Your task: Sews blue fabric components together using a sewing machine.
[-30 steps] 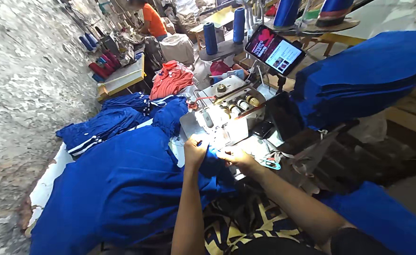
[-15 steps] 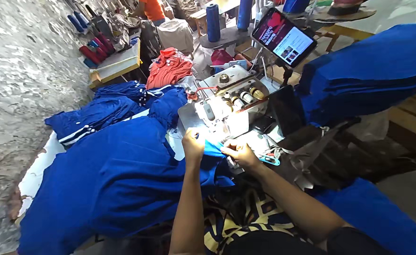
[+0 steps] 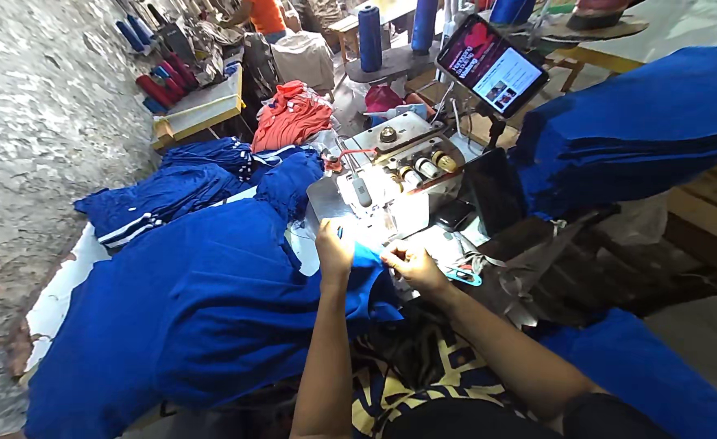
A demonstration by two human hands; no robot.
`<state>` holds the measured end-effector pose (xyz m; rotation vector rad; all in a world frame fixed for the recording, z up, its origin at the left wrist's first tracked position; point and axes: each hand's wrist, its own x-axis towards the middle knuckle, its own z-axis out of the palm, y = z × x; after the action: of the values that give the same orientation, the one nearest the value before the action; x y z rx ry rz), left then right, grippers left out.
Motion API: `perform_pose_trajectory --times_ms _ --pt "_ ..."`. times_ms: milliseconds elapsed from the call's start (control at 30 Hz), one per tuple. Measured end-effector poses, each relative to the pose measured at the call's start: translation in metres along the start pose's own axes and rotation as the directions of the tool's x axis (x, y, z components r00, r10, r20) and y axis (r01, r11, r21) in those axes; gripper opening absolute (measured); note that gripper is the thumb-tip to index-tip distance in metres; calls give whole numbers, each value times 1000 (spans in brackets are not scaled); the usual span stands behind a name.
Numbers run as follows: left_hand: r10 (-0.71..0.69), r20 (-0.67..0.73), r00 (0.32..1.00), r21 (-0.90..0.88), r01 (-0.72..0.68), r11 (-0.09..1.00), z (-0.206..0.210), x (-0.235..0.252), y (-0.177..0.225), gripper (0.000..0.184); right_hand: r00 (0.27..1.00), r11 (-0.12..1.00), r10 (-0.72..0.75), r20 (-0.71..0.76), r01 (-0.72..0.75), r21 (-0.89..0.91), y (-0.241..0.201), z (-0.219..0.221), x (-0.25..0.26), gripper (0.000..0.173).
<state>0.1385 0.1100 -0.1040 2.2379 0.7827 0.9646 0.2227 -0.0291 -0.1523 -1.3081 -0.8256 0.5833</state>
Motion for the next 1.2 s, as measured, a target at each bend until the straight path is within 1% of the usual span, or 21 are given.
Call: perform_pose_trajectory --times_ms 67,133,200,233,267,333,400,433,500,567,600,667,733,767,800,833,900,967,1000,1067,1200 --pt "58 -49 997 13 -57 998 2 -1 -6 17 999 1000 -22 31 22 2 1 3 -2 11" --pt "182 -237 954 64 -171 983 7 -8 -13 15 999 999 -31 40 30 18 2 6 -5 9" --pt "396 -406 824 148 -368 918 6 -25 -18 13 999 999 -33 -8 33 4 0 8 -5 7" --pt "489 -438 754 169 -465 869 5 -38 -18 10 999 999 -35 -37 35 -9 -1 8 -4 8" --pt "556 -419 717 155 -547 822 5 -52 -18 9 997 999 -37 -68 37 -13 -2 7 -2 9" --pt "612 -297 733 122 -606 786 13 -75 -23 14 994 999 -35 -102 35 -3 -4 7 1 12" --pt "571 -216 792 134 -555 821 20 -83 -31 27 992 999 -39 -117 41 15 -7 10 1 15" --pt "545 -192 816 133 -528 839 19 -84 -34 28 990 998 -47 -131 51 27 -7 13 0 17" --pt "537 -143 831 113 -525 843 11 -79 -36 18 983 996 -75 -166 82 31 -8 18 1 19" --pt "541 -91 836 64 -537 841 -1 -74 -36 9 969 984 -164 -183 148 -98 -6 15 1 14" --pt "533 -84 842 25 -533 846 -7 -70 -36 10 949 943 -264 -173 217 -252 -3 11 1 13" --pt "508 -84 857 -65 -513 856 -20 -62 -32 9 859 740 -502 -104 364 -565 5 5 3 11" --pt "499 -53 865 -146 -501 853 -28 -55 -22 10 771 564 -637 -12 455 -689 13 2 6 14" --pt "509 -21 860 -157 -506 848 -31 -51 -16 12 758 542 -652 17 481 -689 15 3 6 17" --pt "516 11 856 -137 -510 849 -32 -48 -10 12 781 576 -624 39 492 -652 15 4 5 19" --pt "509 33 860 -86 -505 859 -32 -46 -4 12 833 654 -550 65 477 -587 12 5 2 18" --pt "476 43 878 53 -478 877 -30 -37 4 13 947 860 -283 150 320 -398 -4 5 -3 17" --pt "444 69 893 115 -450 886 -27 -23 -2 13 965 975 -27 260 82 -204 -17 2 -1 12" --pt "420 94 902 107 -429 897 -26 -16 -8 13 958 989 26 286 17 -146 -17 1 1 13" --pt "387 136 912 84 -400 913 -20 -5 -20 13 950 992 48 307 -9 -127 -13 -2 3 14" --pt "345 161 925 116 -365 924 -12 0 -22 15 950 990 17 312 28 -140 -2 -6 8 13"
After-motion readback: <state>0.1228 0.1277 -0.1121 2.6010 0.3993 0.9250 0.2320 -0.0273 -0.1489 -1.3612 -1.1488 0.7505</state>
